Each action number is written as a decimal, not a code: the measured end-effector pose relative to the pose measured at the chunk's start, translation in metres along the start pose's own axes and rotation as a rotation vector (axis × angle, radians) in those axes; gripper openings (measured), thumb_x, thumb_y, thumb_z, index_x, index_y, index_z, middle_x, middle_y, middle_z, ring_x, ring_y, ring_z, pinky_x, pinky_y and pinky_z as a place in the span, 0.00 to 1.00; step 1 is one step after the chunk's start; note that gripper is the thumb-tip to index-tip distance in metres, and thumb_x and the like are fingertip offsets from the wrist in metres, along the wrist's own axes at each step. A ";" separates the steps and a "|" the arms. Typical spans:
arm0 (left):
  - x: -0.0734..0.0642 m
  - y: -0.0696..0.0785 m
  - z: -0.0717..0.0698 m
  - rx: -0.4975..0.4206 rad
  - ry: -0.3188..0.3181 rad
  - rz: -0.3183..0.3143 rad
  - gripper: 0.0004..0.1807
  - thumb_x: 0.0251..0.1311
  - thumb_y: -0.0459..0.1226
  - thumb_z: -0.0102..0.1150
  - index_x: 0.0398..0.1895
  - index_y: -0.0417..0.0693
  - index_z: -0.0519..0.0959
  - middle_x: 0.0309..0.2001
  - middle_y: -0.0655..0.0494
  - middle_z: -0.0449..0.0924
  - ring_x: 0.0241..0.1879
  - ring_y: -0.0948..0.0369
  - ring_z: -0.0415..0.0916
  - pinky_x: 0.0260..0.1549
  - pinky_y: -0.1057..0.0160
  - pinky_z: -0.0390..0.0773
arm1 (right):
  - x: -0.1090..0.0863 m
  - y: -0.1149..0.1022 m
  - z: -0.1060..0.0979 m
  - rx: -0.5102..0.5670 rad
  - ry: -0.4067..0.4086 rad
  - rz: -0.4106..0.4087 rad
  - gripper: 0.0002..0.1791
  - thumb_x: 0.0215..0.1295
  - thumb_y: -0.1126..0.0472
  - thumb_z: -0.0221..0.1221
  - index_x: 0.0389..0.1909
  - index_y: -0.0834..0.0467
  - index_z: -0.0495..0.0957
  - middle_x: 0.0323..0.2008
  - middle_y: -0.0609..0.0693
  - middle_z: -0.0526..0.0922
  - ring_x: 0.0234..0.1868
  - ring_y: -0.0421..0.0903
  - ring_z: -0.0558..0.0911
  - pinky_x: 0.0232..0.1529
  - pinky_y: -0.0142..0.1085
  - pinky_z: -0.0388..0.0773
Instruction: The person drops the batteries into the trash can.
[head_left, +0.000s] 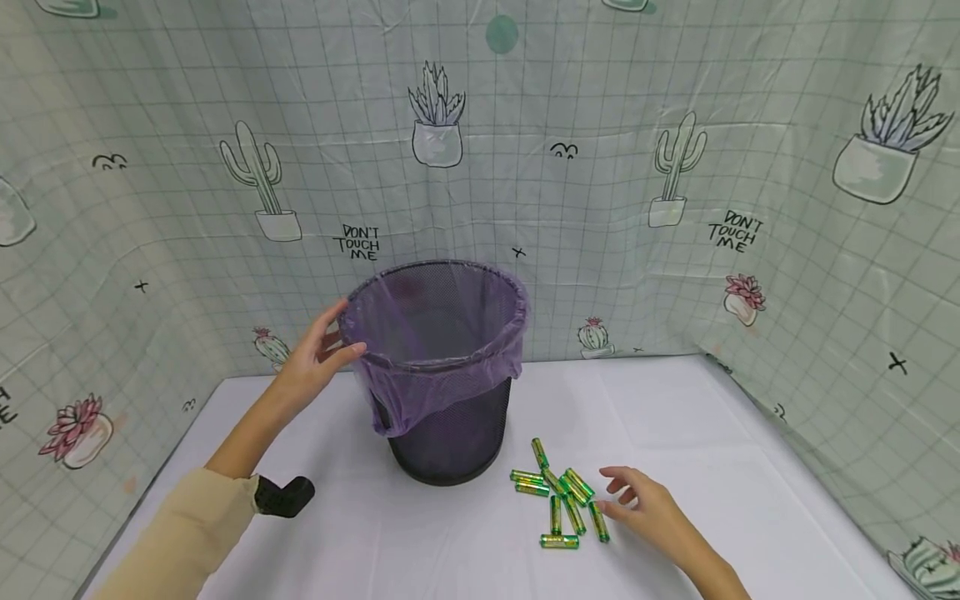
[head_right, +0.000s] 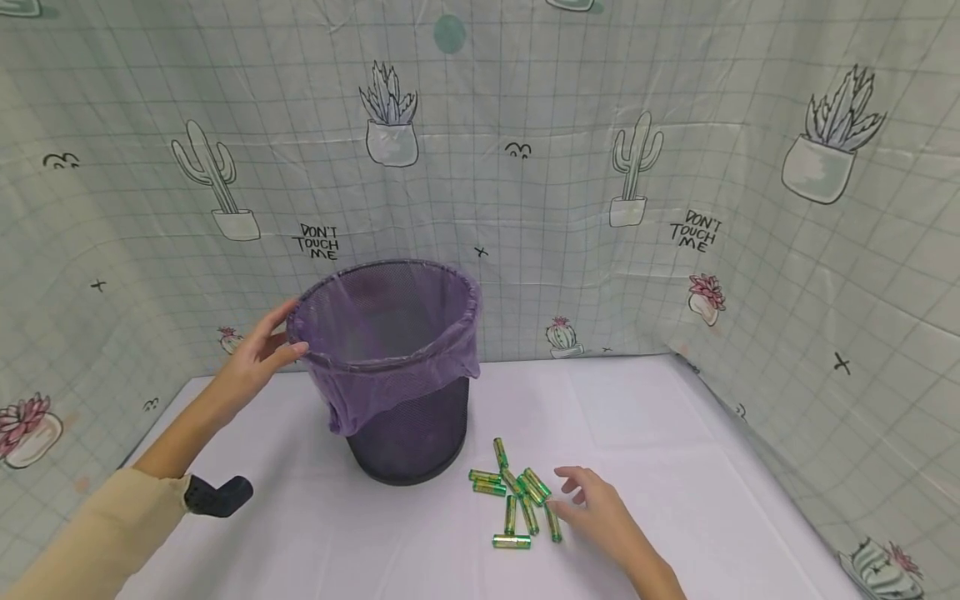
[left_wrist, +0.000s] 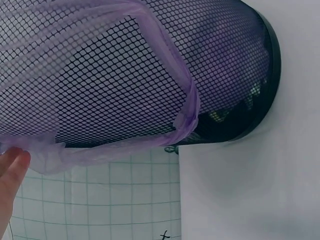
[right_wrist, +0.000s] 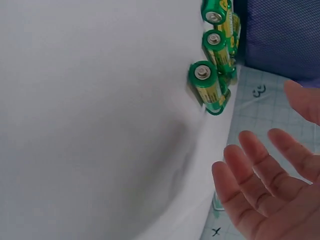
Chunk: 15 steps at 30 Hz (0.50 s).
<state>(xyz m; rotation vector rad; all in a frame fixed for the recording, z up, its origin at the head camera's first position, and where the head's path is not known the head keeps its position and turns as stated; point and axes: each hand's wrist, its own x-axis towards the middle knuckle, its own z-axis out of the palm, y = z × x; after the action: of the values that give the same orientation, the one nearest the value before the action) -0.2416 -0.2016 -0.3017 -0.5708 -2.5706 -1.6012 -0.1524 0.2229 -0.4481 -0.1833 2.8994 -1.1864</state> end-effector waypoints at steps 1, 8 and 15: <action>0.000 -0.001 0.000 -0.009 -0.003 -0.003 0.40 0.65 0.39 0.49 0.74 0.48 0.40 0.74 0.43 0.36 0.70 0.40 0.45 0.63 0.40 0.56 | -0.001 0.002 0.001 0.002 -0.004 0.005 0.25 0.53 0.59 0.65 0.51 0.65 0.74 0.36 0.51 0.79 0.33 0.40 0.75 0.31 0.29 0.72; 0.000 -0.001 -0.002 -0.090 -0.039 -0.029 0.41 0.64 0.39 0.50 0.74 0.48 0.38 0.73 0.43 0.36 0.70 0.41 0.46 0.63 0.40 0.55 | -0.007 0.010 0.011 0.038 -0.058 0.051 0.23 0.53 0.59 0.65 0.48 0.67 0.75 0.28 0.46 0.74 0.25 0.33 0.69 0.25 0.27 0.67; 0.001 0.000 -0.002 -0.110 -0.058 -0.041 0.43 0.63 0.38 0.52 0.74 0.46 0.38 0.73 0.43 0.37 0.69 0.42 0.50 0.62 0.48 0.60 | -0.009 0.010 0.021 -0.001 -0.040 0.184 0.17 0.50 0.59 0.67 0.38 0.64 0.77 0.22 0.46 0.71 0.22 0.39 0.67 0.23 0.29 0.63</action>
<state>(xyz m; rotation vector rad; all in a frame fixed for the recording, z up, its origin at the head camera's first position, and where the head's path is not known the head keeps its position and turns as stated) -0.2431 -0.2029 -0.3004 -0.5846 -2.5635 -1.7751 -0.1440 0.2163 -0.4699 0.0577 2.8092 -1.1377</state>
